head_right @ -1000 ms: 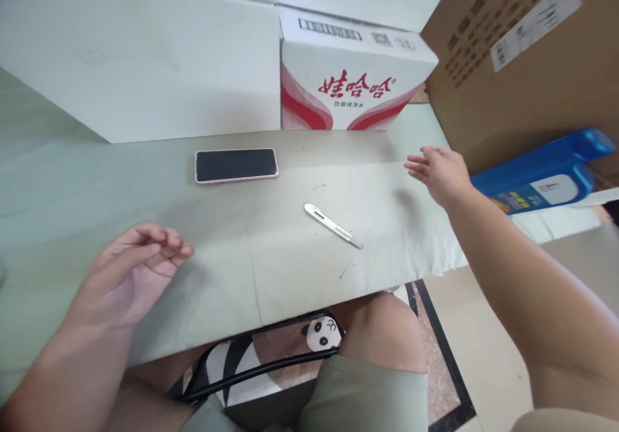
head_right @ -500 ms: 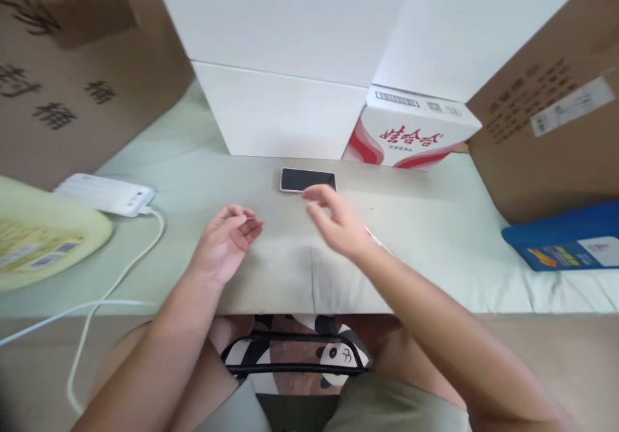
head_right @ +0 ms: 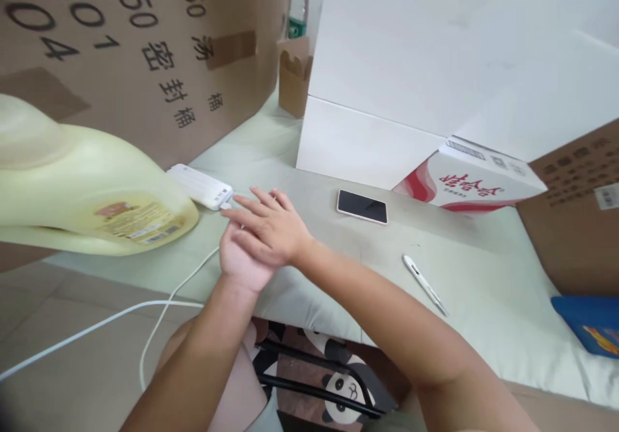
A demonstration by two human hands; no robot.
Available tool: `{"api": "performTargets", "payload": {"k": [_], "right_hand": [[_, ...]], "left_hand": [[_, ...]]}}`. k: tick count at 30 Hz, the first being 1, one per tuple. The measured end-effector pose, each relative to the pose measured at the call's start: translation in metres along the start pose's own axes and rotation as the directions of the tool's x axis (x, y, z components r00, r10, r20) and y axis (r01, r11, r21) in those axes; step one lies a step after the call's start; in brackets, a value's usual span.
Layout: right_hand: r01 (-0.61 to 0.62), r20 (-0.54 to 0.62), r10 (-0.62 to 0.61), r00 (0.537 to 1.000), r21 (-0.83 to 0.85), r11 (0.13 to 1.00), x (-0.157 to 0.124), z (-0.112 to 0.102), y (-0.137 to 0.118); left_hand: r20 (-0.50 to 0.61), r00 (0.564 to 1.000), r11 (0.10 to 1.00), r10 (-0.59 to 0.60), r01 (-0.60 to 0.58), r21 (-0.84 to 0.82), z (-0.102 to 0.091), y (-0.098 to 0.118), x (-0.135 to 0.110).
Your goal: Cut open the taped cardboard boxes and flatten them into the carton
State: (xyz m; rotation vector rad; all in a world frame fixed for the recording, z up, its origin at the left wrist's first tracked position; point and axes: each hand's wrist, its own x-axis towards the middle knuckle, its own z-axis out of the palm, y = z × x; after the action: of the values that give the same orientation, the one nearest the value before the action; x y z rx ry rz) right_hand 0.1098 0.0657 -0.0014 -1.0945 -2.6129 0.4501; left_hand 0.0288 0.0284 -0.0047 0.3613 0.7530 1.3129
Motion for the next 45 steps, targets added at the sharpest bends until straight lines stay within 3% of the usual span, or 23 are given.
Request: {"api": "performTargets", "payload": {"k": [3,6,8,11,15,17,19,20,22,25,29,33,35,37,38,40,41,43,45], "right_hand": [[-0.107,0.013,0.107,0.994,-0.007,0.994,0.027,0.0,0.019],[-0.279,-0.05,0.279,0.959,-0.004,0.96,0.062,0.001,0.046],[-0.364,-0.127,0.361,0.924,0.003,0.931,0.092,-0.003,0.068],[-0.434,-0.219,0.428,0.877,0.022,0.901,0.153,-0.02,0.101],[-0.532,-0.341,0.526,0.779,0.083,0.843,0.242,-0.059,0.137],[-0.608,-0.438,0.601,0.669,0.143,0.781,0.277,-0.075,0.149],[-0.649,-0.512,0.628,0.586,0.168,0.742,0.3,-0.084,0.158],[-0.655,-0.538,0.622,0.569,0.161,0.738,0.306,-0.084,0.162],[-0.631,-0.567,0.58,0.585,0.132,0.765,0.308,-0.081,0.168],[-0.581,-0.557,0.533,0.637,0.108,0.807,0.298,-0.073,0.168],[-0.593,-0.504,0.566,0.652,0.126,0.795,0.276,-0.06,0.149],[-0.494,-0.489,0.477,0.73,0.106,0.863,0.241,-0.042,0.112],[-0.373,-0.49,0.366,0.791,0.087,0.924,0.21,-0.033,0.09],[-0.252,-0.5,0.26,0.826,0.084,0.964,0.169,-0.029,0.068],[-0.208,-0.514,0.228,0.827,0.097,0.973,0.144,-0.029,0.058],[-0.13,-0.571,0.193,0.798,0.149,0.98,0.087,-0.034,0.04],[-0.086,-0.603,0.176,0.778,0.176,0.981,0.055,-0.037,0.033],[-0.024,-0.676,0.164,0.718,0.212,0.977,-0.015,-0.046,0.021],[-0.012,-0.697,0.187,0.692,0.248,0.969,-0.087,-0.053,0.015]], "left_hand": [[0.039,0.998,0.986,-0.048,0.054,-0.157,-0.012,0.018,0.002],[-0.024,0.995,0.948,-0.099,0.087,-0.307,-0.013,0.023,0.004],[-0.103,0.978,0.924,-0.18,0.132,-0.358,-0.014,0.026,0.004],[-0.098,0.945,0.879,-0.312,0.249,-0.407,-0.017,0.03,0.004],[-0.064,0.934,0.855,-0.353,0.293,-0.428,-0.025,0.028,0.006],[-0.066,0.924,0.848,-0.378,0.316,-0.426,-0.03,0.025,0.011],[-0.063,0.922,0.851,-0.381,0.323,-0.415,-0.033,0.021,0.017],[-0.058,0.925,0.86,-0.375,0.324,-0.394,-0.035,0.02,0.02],[-0.064,0.928,0.882,-0.366,0.324,-0.342,-0.035,0.017,0.026],[-0.101,0.918,0.89,-0.385,0.34,-0.303,-0.033,0.012,0.031],[-0.112,0.933,0.916,-0.342,0.304,-0.264,-0.028,0.005,0.029],[-0.217,0.973,0.988,-0.073,0.042,-0.147,-0.027,0.002,0.024],[-0.301,0.944,0.988,0.136,-0.152,-0.033,-0.029,0.003,0.023],[-0.349,0.865,0.933,0.359,-0.333,0.134,-0.032,0.004,0.023],[-0.366,0.806,0.884,0.465,-0.405,0.233,-0.035,0.005,0.024],[-0.392,0.685,0.786,0.614,-0.49,0.376,-0.04,0.006,0.025],[-0.389,0.654,0.758,0.649,-0.512,0.403,-0.042,0.007,0.026],[-0.341,0.673,0.749,0.656,-0.525,0.405,-0.043,0.009,0.028],[-0.303,0.718,0.771,0.626,-0.514,0.376,-0.038,0.009,0.028]]}}
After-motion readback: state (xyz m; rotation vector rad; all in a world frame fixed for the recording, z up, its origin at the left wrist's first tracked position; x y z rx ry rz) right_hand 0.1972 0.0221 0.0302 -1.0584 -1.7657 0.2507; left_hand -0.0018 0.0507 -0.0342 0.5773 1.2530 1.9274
